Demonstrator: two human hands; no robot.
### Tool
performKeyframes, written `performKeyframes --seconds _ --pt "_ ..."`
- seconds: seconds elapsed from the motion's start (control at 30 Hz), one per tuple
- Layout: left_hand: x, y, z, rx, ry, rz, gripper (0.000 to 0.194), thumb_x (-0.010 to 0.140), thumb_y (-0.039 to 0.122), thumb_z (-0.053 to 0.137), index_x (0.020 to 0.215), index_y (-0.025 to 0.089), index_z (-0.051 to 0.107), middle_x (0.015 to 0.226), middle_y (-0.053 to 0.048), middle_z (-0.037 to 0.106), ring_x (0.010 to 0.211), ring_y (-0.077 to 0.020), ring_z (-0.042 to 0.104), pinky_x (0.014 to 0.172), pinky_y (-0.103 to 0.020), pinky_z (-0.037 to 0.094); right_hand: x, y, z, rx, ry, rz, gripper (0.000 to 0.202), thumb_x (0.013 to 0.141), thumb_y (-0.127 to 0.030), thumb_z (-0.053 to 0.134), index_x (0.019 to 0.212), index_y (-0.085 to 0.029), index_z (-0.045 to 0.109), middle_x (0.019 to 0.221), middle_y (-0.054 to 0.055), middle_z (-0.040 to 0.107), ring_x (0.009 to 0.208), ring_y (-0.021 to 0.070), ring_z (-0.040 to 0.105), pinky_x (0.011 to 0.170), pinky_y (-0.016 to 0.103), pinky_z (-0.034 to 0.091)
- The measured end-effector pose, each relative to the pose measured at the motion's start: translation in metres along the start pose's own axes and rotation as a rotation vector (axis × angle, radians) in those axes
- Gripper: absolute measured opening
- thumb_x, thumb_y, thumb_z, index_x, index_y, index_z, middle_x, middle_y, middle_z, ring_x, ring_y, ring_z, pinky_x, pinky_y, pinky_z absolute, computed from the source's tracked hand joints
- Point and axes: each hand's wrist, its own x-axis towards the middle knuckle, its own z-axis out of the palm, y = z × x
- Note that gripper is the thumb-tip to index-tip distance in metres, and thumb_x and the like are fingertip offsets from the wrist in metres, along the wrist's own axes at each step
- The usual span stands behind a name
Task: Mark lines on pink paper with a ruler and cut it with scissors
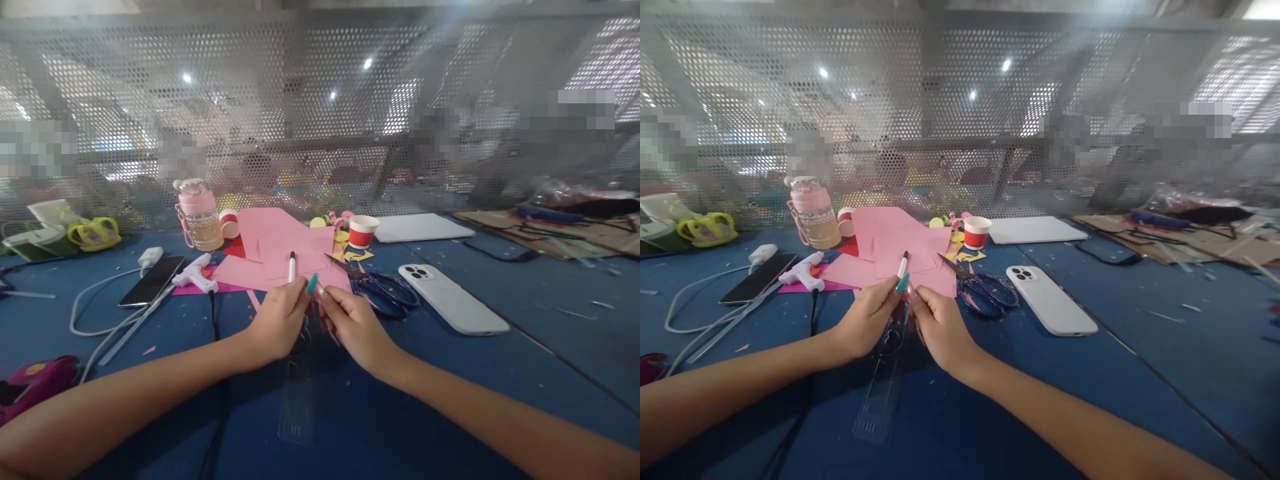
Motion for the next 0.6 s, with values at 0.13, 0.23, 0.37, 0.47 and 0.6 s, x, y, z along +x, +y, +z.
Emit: performKeyframes --seconds 0.13,0.23,0.37,0.47,0.6 --pt "-0.0013 0.0047 0.0001 -0.112 -0.034 -0.104 0.024 0.089 0.03 0.029 0.07 0.02 0.039 0.058 0.003 0.045 0.052 -0.0114 0.041 0.052 -0.026 0.032 -0.0023 -0.004 0.0009 0.071 -0.011 0.035 0.048 0.079 -0.064 0.042 0.057 -0.021 0.04 0.04 -0.007 0.037 0.033 0.0068 0.033 0.033 0.02 0.024" --pt "-0.0029 0.0062 0.0 -0.117 -0.018 -0.093 0.024 0.089 0.032 0.032 0.072 0.019 0.042 0.058 0.004 0.045 0.052 -0.0107 0.039 0.052 -0.025 0.032 -0.0037 -0.0066 0.0021 0.114 -0.007 0.062 0.048 0.077 -0.065 0.043 0.058 -0.021 0.04 0.039 -0.007 0.037 0.031 0.0067 0.032 0.032 0.02 0.023" --pt "-0.0038 0.0032 0.0006 -0.158 -0.015 -0.071 0.024 0.089 0.034 0.035 0.072 0.019 0.043 0.056 0.005 0.042 0.051 -0.0098 0.036 0.051 -0.025 0.03 -0.0033 -0.0069 0.0032 0.111 0.014 0.064 0.048 0.077 -0.065 0.043 0.057 -0.021 0.04 0.039 -0.007 0.036 0.032 0.0069 0.032 0.032 0.021 0.023" --pt "-0.0036 -0.0009 0.002 -0.202 0.007 -0.073 0.026 0.089 0.036 0.036 0.07 0.019 0.042 0.056 0.005 0.04 0.052 -0.0098 0.037 0.051 -0.025 0.03 -0.0028 -0.0059 0.0038 0.094 0.005 0.037 0.046 0.08 -0.061 0.042 0.059 -0.021 0.041 0.04 -0.007 0.037 0.033 0.0072 0.033 0.033 0.021 0.024" --pt "-0.0029 -0.0031 0.0028 -0.232 0.046 -0.064 0.026 0.087 0.036 0.038 0.068 0.018 0.043 0.056 0.005 0.04 0.053 -0.0097 0.038 0.051 -0.024 0.032 -0.0033 -0.0061 0.005 0.088 0.002 0.011 0.044 0.082 -0.058 0.041 0.059 -0.021 0.041 0.041 -0.007 0.037 0.033 0.0071 0.033 0.034 0.021 0.025"
